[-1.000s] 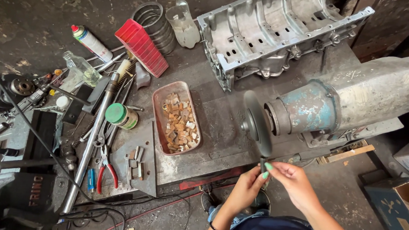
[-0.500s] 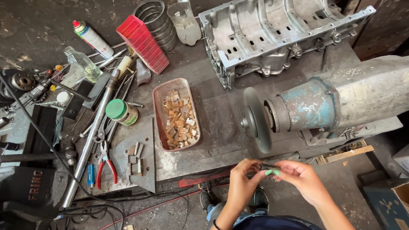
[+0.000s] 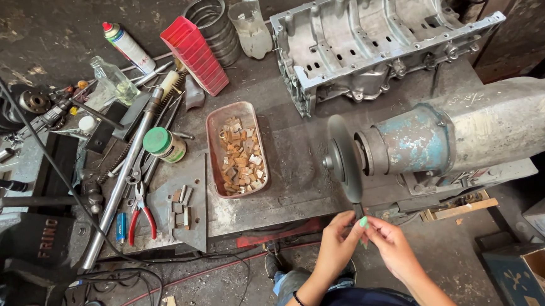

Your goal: Grinding and cleaning small metal components using a bench grinder and pliers

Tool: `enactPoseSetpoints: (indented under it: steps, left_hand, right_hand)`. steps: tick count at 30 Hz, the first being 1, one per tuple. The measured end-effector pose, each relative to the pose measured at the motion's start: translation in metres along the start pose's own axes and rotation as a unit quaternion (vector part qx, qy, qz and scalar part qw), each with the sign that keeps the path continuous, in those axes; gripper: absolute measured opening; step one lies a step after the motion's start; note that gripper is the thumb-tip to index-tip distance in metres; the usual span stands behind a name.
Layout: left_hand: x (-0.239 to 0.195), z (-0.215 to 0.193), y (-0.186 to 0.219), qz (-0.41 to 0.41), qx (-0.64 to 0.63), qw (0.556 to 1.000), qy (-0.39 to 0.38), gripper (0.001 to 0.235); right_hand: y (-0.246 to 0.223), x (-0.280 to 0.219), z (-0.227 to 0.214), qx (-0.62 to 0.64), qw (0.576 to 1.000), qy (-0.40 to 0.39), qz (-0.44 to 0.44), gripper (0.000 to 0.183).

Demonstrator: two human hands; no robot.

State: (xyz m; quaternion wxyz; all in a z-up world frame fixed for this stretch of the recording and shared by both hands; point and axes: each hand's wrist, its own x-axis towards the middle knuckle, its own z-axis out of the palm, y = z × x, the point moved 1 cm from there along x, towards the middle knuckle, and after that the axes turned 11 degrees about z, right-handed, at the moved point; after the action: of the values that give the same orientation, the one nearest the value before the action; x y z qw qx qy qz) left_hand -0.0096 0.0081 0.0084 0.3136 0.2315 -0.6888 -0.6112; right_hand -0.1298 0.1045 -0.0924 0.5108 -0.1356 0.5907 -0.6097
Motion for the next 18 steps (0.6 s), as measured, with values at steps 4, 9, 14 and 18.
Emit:
enactPoseSetpoints:
  steps: [4,9,14,18]
  left_hand:
    - [0.004,0.001,0.021,-0.009,-0.056,0.998,-0.010,0.018]
    - [0.007,0.000,0.024,-0.035,-0.071,0.997,0.001,0.026]
    - [0.010,-0.003,0.024,-0.049,-0.082,0.995,-0.005,0.027]
    - [0.010,-0.004,0.018,-0.041,-0.111,0.993,-0.010,0.025]
  right_hand:
    - [-0.008,0.002,0.005,0.026,1.000,0.007,-0.006,0.036]
    - [-0.015,0.004,0.011,0.030,0.999,-0.011,-0.020,0.032]
    - [-0.019,0.004,0.019,0.023,0.999,0.015,-0.017,0.030]
    - [-0.019,0.002,0.023,0.025,0.999,0.031,-0.017,0.028]
